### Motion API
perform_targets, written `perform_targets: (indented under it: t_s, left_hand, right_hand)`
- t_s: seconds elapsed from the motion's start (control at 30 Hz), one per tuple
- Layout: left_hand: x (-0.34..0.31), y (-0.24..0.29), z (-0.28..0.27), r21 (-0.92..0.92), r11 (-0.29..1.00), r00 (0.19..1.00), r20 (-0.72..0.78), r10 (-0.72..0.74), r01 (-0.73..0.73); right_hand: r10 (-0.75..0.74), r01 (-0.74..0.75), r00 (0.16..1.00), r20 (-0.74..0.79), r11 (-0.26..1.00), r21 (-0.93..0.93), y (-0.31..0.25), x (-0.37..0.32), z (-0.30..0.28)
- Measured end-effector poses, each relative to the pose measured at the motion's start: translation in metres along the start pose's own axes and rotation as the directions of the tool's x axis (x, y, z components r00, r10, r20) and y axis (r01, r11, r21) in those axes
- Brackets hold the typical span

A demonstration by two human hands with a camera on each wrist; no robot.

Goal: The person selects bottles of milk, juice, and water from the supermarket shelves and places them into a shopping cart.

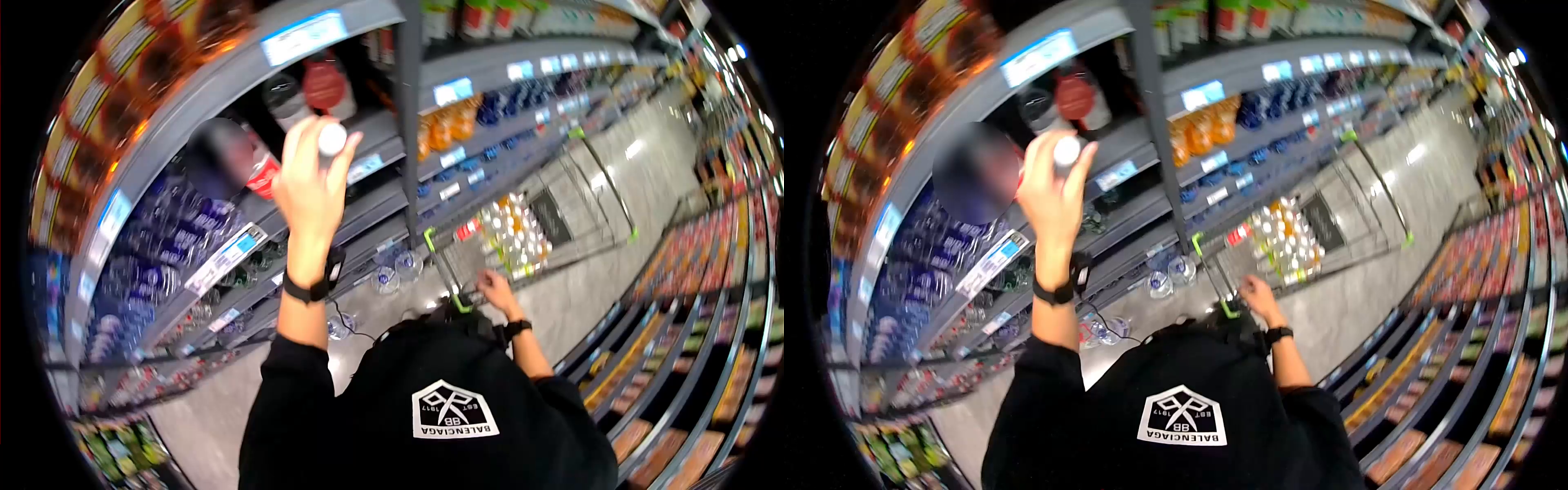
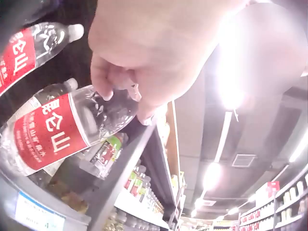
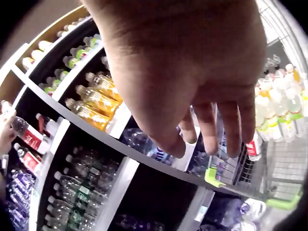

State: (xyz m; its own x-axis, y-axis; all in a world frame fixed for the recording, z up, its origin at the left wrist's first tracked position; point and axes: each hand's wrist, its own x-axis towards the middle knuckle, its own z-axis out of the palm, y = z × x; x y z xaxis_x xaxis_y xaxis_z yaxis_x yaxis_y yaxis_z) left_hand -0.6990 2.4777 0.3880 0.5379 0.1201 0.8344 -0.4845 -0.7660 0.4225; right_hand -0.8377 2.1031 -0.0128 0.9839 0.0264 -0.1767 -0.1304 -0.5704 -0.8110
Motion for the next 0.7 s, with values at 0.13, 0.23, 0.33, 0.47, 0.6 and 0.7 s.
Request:
perform_targets:
  t_s: [0.13, 0.23, 0.33, 0.47, 0.6, 0.7]
  left_hand:
    - [-0.057, 0.047, -0.024, -0.202, 0.956, 0.969, 0.077, 0.233, -0.214]
    - [-0.081, 0.068, -0.011, -0.41, 0.906, 0.864, 0.415, 0.283, -0.1]
    - [-0.126, 0.069, 0.026, -0.284, 0.921, 0.594, 0.801, 0.076, 0.265]
    - [-0.217, 0.049, 0.088, -0.318, 0.879, 0.415, 0.897, 0.156, 0.356]
    - [-0.243, 0.042, 0.133, -0.063, 0.896, 0.17, 0.985, -0.014, 0.44]
    - [-0.269, 0.024, 0.15, 0.194, 0.927, -0.051, 0.981, -0.188, 0.32]
  right_hand:
    - [0.006, -0.007, 1.0, 0.01, 0.994, 0.105, -0.077, 0.002, -0.03]
    - [-0.272, 0.264, 0.921, -0.278, 0.962, -0.065, -0.145, -0.003, -0.043]
    - [-0.583, 0.583, 0.79, -0.188, 0.81, -0.065, -0.174, 0.008, -0.044]
    - [-0.452, 0.444, 0.892, -0.005, 0.874, 0.199, -0.151, 0.014, -0.021]
    - [-0.145, 0.122, 0.982, 0.117, 0.975, 0.186, -0.076, 0.026, -0.002]
    - [0.096, -0.066, 0.97, -0.225, 0.989, 0.134, -0.012, 0.046, 0.011]
